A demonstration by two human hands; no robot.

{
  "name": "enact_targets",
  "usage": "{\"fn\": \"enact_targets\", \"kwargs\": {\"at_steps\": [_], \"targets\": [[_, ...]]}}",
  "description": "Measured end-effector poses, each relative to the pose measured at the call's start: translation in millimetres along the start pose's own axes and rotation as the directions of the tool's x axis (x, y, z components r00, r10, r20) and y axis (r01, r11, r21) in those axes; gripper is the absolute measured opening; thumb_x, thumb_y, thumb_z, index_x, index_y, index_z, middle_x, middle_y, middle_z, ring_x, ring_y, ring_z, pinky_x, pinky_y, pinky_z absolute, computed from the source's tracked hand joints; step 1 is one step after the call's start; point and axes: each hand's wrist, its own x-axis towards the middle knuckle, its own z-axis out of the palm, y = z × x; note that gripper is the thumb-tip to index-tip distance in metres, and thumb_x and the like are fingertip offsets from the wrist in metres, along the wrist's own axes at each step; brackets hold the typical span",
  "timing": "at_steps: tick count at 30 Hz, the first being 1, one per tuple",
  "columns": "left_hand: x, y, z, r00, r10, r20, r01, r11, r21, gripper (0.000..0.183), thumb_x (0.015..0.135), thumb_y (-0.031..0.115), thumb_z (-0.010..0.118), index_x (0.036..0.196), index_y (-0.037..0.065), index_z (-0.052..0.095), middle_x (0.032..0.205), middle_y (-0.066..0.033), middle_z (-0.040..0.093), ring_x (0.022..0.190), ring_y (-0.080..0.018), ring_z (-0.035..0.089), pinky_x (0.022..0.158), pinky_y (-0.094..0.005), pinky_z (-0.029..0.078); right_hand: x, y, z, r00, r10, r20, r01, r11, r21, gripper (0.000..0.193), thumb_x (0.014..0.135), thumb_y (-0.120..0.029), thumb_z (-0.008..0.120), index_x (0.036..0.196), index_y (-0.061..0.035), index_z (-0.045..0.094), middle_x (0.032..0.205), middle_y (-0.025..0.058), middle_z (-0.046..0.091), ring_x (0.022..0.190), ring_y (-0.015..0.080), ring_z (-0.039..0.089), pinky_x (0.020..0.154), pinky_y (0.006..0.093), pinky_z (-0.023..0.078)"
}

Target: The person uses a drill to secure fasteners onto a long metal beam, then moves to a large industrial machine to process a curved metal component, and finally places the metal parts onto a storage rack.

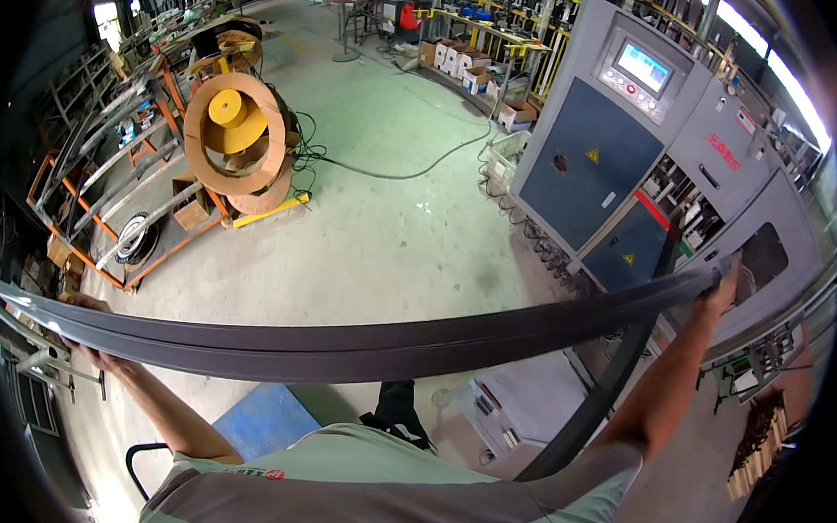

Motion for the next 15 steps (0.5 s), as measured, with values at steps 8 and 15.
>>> {"fn": "enact_targets", "kwargs": {"at_steps": [8, 15], "targets": [[93, -17, -44, 0.993, -0.033, 0.115, 0.016, 0.99, 0.14, 0.043, 0.081, 0.001, 0.076, 0.12, 0.003, 0.057, 0.101, -0.0015, 0.065, 0.088, -0.0126, 0.068, 0.084, -0.021, 0.056, 138, 218, 139, 0.946, 0.238, 0.222, -0.226, 0.971, -0.078, 0.033, 0.096, -0.031, 0.066, 0.119, -0.0077, 0.069, 0.106, 0.0031, 0.073, 0.09, 0.0166, 0.07, 0.078, 0.0314, 0.055], [171, -86, -78, 0.996, -0.016, 0.092, -0.015, 0.941, 0.337, 0.023, 0.086, 0.006, 0.071, 0.106, 0.004, 0.061, 0.094, -0.0052, 0.066, 0.084, -0.0157, 0.067, 0.081, -0.036, 0.058, 196, 400, 263, 0.821, 0.554, 0.141, -0.515, 0.824, -0.238, 0.041, 0.096, -0.042, 0.062, 0.12, -0.0091, 0.065, 0.112, 0.0053, 0.069, 0.098, 0.0191, 0.066, 0.077, 0.0372, 0.055]]}}
